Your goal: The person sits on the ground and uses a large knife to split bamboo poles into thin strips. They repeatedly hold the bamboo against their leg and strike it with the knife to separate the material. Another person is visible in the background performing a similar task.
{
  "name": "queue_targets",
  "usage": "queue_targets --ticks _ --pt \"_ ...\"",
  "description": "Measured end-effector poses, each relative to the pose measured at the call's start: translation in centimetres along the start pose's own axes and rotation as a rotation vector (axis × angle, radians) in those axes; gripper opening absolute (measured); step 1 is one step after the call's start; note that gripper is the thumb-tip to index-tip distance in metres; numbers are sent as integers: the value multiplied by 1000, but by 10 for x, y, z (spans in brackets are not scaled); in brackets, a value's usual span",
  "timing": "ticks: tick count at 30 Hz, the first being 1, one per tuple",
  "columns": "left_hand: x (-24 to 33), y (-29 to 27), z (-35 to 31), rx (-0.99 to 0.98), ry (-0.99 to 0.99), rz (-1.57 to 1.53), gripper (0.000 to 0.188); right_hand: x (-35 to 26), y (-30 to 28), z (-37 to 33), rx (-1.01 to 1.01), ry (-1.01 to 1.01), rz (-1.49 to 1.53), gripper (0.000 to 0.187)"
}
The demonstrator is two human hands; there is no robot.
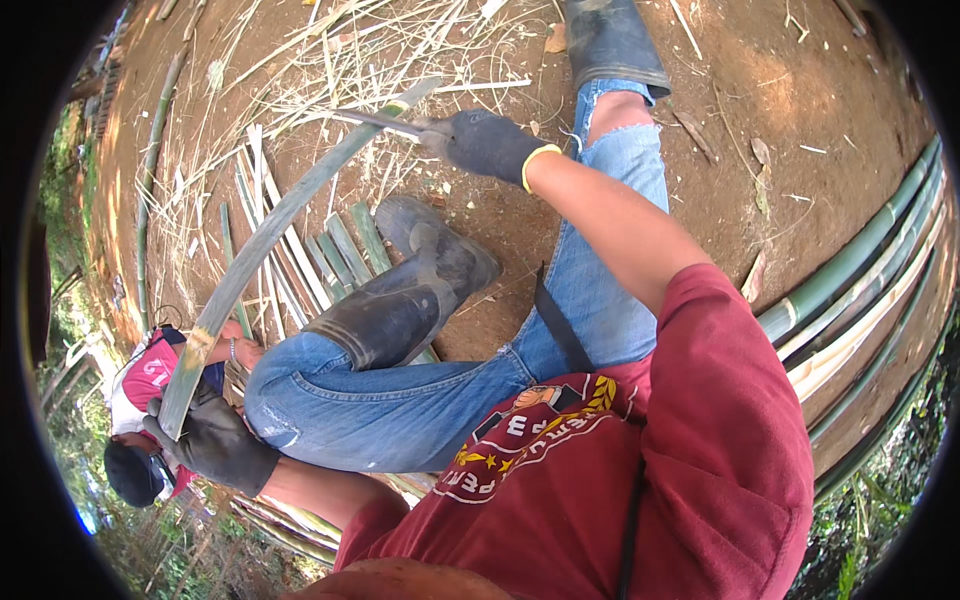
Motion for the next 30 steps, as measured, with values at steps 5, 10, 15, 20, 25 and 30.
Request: queue_targets --ticks 5,10,15,20,25,30 --pt "-3 -9 -4 197 97 109 20 15 6 7 -120 73 179 53" --pt "21 6 -13 152 494 666 30 65 3 50 150 -38 -76 50" --pt "37 0 -19 28 821 1226 48 11 -15 22 -318 110 75 41" --pt "26 -3 -9 -190 529 722 50 18 -12 59 -262 -203 12 37" --pt "-2 13 -2 -161 292 404 50 33 -21 88 -354 -302 -395 21" --pt "-7 23 -10 -185 270 372 51 21 -10 106 -550 -130 71 24"
Point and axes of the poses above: each hand's wrist, its own z-axis towards the middle knuckle, its own y-axis out of the palm, x = y × z, the point moved 10 cm from there along z, towards the middle knuckle, and after that the axes turned 13 degrees about x, right-handed, at the moved point
